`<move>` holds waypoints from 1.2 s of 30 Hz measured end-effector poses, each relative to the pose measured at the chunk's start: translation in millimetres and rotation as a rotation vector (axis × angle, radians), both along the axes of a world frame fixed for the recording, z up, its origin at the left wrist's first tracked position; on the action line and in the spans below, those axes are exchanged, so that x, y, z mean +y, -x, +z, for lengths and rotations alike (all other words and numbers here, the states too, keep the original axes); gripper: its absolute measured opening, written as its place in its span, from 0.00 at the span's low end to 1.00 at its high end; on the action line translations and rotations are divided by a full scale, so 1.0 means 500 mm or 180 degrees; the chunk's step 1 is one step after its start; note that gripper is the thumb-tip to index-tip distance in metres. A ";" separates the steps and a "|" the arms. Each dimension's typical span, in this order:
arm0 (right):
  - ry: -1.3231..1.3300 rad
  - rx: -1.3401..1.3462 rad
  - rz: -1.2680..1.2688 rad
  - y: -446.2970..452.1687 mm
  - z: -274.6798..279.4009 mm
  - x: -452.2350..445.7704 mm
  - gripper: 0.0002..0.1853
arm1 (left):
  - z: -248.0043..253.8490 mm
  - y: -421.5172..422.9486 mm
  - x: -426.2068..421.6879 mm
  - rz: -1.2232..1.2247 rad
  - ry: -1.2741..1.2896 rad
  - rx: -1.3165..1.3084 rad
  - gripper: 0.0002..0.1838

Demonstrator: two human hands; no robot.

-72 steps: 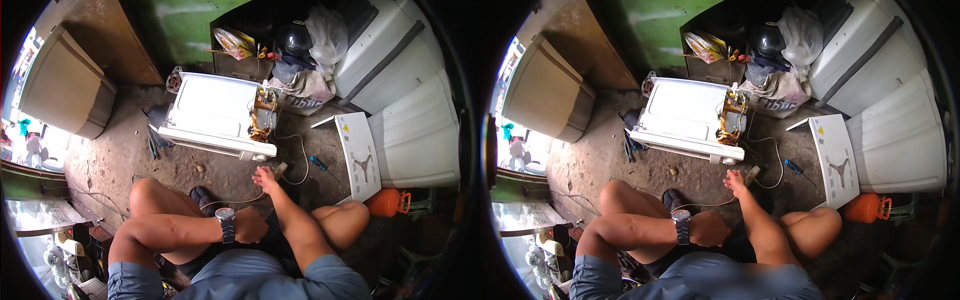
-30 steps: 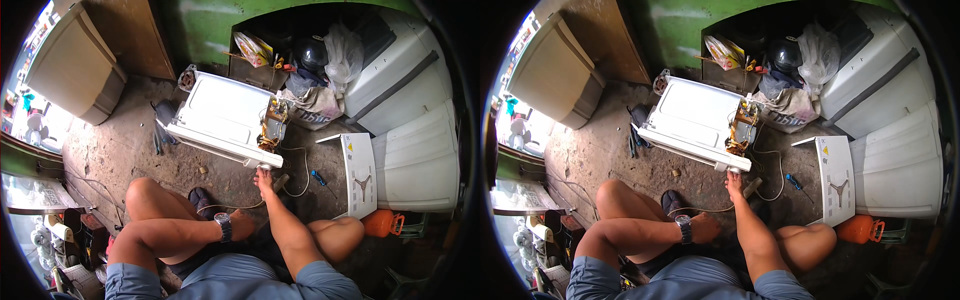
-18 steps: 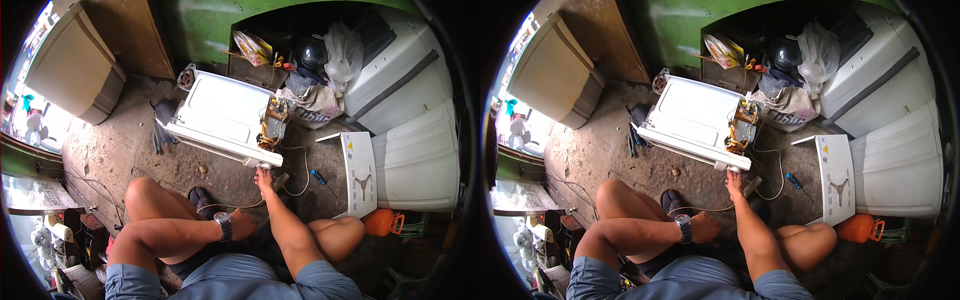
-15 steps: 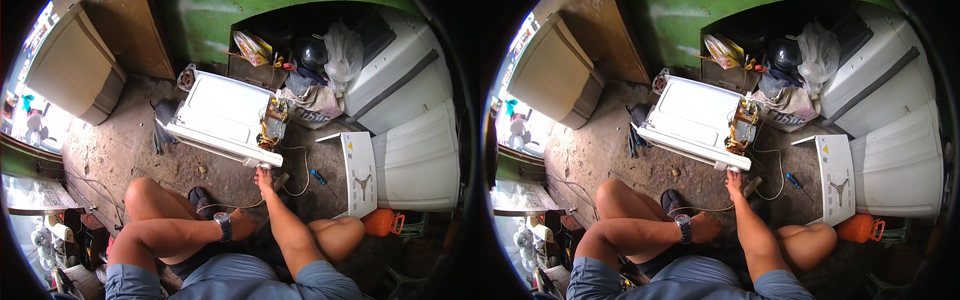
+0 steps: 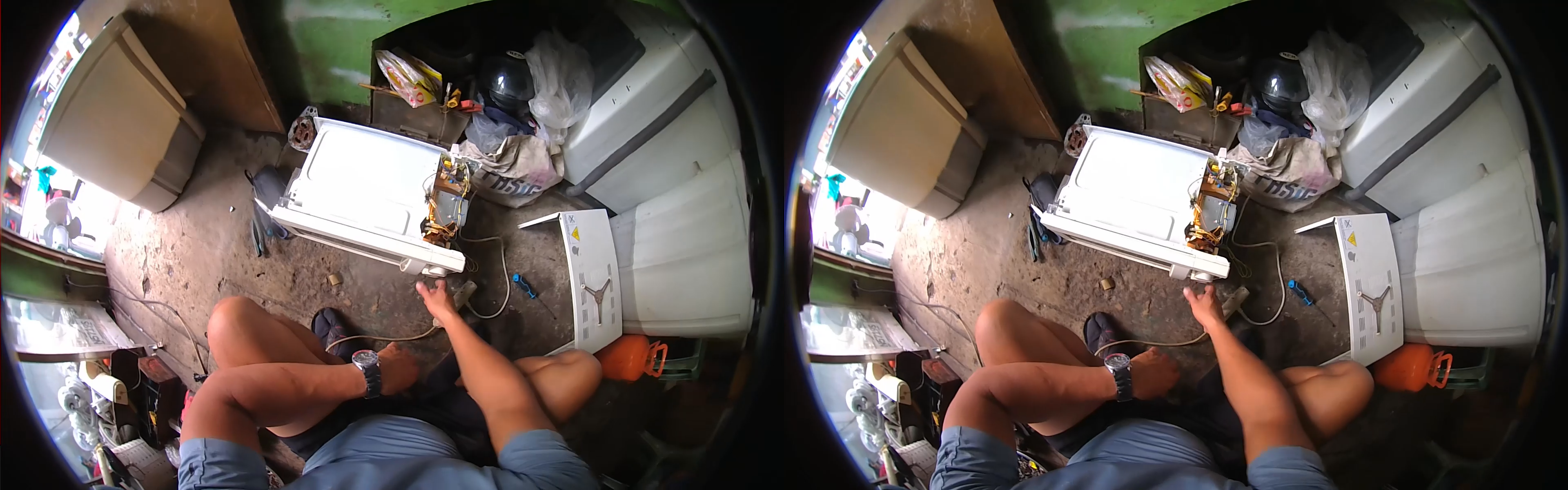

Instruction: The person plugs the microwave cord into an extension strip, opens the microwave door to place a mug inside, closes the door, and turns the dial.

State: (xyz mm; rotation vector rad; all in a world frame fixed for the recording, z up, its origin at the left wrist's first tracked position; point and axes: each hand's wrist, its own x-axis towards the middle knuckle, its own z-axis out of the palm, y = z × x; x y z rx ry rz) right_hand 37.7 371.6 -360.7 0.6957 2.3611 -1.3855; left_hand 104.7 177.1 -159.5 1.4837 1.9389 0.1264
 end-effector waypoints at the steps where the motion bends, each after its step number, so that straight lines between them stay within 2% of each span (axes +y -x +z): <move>1: -0.1063 -0.0209 0.0793 -0.008 0.002 0.017 0.33 | 0.009 0.003 0.000 -0.0036 0.0019 0.0005 0.17; 2: -0.1046 -0.0215 0.0756 -0.009 0.037 0.031 0.33 | 0.018 0.005 0.002 -0.0021 0.0007 0.0030 0.16; 4: -0.1088 -0.1019 0.2874 -0.013 0.184 0.056 0.32 | 0.019 0.005 0.003 -0.0043 0.0000 0.0040 0.16; 8: -0.1299 -0.1386 0.3952 -0.041 0.410 0.087 0.30 | 0.014 0.000 0.003 0.0193 -0.0204 -0.0008 0.15; 10: -0.1280 -0.1322 0.4065 -0.054 0.521 0.112 0.28 | 0.010 -0.006 0.006 0.0231 -0.0223 -0.0004 0.14; 11: -0.1281 -0.1321 0.4069 -0.062 0.541 0.130 0.28 | 0.002 -0.012 0.008 0.0265 -0.0232 0.0019 0.14; 13: -0.1269 -0.1237 0.3883 -0.084 0.557 0.171 0.28 | 0.005 -0.005 0.014 0.0320 -0.0239 0.0048 0.14; 15: -0.1351 -0.1335 0.3818 -0.094 0.494 0.210 0.28 | 0.026 0.002 0.023 0.0395 0.0064 -0.0202 0.14; 18: -0.1778 -0.1596 0.3976 -0.065 0.449 0.211 0.27 | 0.029 0.019 0.007 0.0424 -0.0342 -0.0444 0.16; 20: -0.0761 -0.0428 0.3099 -0.049 0.443 0.193 0.28 | 0.024 0.022 0.016 0.0274 -0.0073 -0.0416 0.17; 22: -0.0523 -0.0719 0.3124 -0.035 0.469 0.181 0.28 | 0.015 0.024 0.024 0.0172 0.0174 -0.0375 0.18; 24: -0.0781 -0.0972 0.3604 -0.041 0.448 0.183 0.29 | 0.005 0.023 0.024 0.0206 0.0122 -0.0370 0.20; 26: -0.1104 -0.0814 0.3697 -0.050 0.440 0.183 0.30 | -0.004 0.024 0.016 0.0209 0.0085 -0.0335 0.21; 28: -0.1210 -0.1121 0.3807 -0.049 0.443 0.182 0.31 | -0.025 0.015 0.008 0.0212 0.0039 -0.0307 0.22; 31: -0.1093 -0.1123 0.3590 -0.044 0.458 0.177 0.32 | -0.059 0.000 -0.001 0.0405 -0.0173 -0.0157 0.22; 36: -0.1035 -0.1091 0.3479 -0.040 0.471 0.174 0.32 | -0.053 0.002 -0.009 0.0309 -0.0107 -0.0245 0.21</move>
